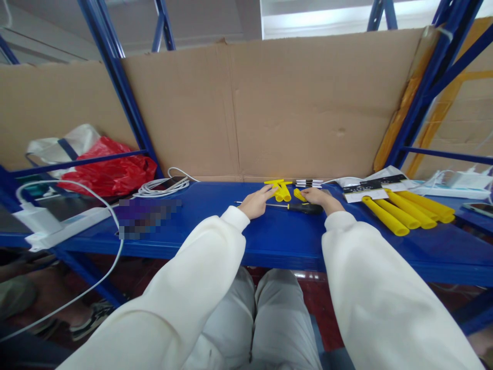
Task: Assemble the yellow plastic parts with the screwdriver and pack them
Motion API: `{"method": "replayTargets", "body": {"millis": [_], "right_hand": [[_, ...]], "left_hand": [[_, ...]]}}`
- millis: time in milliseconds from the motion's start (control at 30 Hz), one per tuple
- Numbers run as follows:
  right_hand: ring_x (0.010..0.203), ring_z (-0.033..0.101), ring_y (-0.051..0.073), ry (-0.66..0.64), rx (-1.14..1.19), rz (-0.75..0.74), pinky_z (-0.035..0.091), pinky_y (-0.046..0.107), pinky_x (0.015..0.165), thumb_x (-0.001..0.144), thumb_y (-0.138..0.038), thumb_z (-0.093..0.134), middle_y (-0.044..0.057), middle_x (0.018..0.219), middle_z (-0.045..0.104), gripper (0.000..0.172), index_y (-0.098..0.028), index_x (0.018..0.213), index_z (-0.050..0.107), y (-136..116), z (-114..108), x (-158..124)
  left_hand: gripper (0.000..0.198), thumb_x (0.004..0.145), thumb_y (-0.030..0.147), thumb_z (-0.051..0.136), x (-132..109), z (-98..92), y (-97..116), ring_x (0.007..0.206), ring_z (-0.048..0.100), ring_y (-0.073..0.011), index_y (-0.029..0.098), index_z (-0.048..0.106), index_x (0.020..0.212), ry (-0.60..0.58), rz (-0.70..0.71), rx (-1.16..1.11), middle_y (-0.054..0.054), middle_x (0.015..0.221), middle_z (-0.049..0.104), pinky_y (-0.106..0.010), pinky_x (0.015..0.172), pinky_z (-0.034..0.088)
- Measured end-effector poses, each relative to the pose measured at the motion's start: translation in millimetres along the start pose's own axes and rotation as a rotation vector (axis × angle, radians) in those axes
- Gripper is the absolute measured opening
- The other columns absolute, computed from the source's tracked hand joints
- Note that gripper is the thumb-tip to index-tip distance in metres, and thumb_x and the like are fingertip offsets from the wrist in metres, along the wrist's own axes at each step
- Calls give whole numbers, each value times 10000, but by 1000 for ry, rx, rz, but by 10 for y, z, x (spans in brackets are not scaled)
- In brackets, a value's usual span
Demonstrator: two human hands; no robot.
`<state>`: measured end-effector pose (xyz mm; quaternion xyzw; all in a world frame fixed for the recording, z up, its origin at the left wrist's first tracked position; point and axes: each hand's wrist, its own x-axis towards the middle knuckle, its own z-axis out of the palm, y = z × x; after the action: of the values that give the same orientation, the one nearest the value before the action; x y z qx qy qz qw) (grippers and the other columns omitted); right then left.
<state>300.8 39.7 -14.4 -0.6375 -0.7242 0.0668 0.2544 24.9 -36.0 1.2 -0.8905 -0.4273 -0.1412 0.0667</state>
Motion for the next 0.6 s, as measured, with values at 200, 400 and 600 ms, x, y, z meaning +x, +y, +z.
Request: {"method": "replayTargets", "body": {"millis": [200, 400, 600], "right_hand": [[1033, 775, 262, -144, -38, 29, 574, 309, 954, 875, -206, 707, 87, 1127, 833, 234, -193, 1043, 869, -146, -29, -29], [951, 779, 254, -153, -167, 42, 583, 277, 834, 866, -155, 657, 77, 1056, 839, 312, -174, 1100, 863, -314, -39, -94], [792, 749, 214, -180, -175, 68, 561, 251, 708, 870, -177, 638, 87, 995, 834, 371, -147, 1175, 846, -414, -37, -103]], "left_hand": [[798, 887, -21, 468, 9, 19, -20, 1455, 584, -232, 246, 439, 1638, 16, 15, -3, -100, 1736, 406, -336, 1172, 507], [799, 886, -15, 488, 18, 30, -16, 1452, 587, -233, 265, 446, 1633, 16, 6, 4, -98, 1728, 419, -337, 1162, 516], [805, 888, -23, 488, 21, 21, -5, 1455, 586, -236, 262, 436, 1639, 22, 10, -1, -109, 1731, 413, -353, 1181, 507]]}}
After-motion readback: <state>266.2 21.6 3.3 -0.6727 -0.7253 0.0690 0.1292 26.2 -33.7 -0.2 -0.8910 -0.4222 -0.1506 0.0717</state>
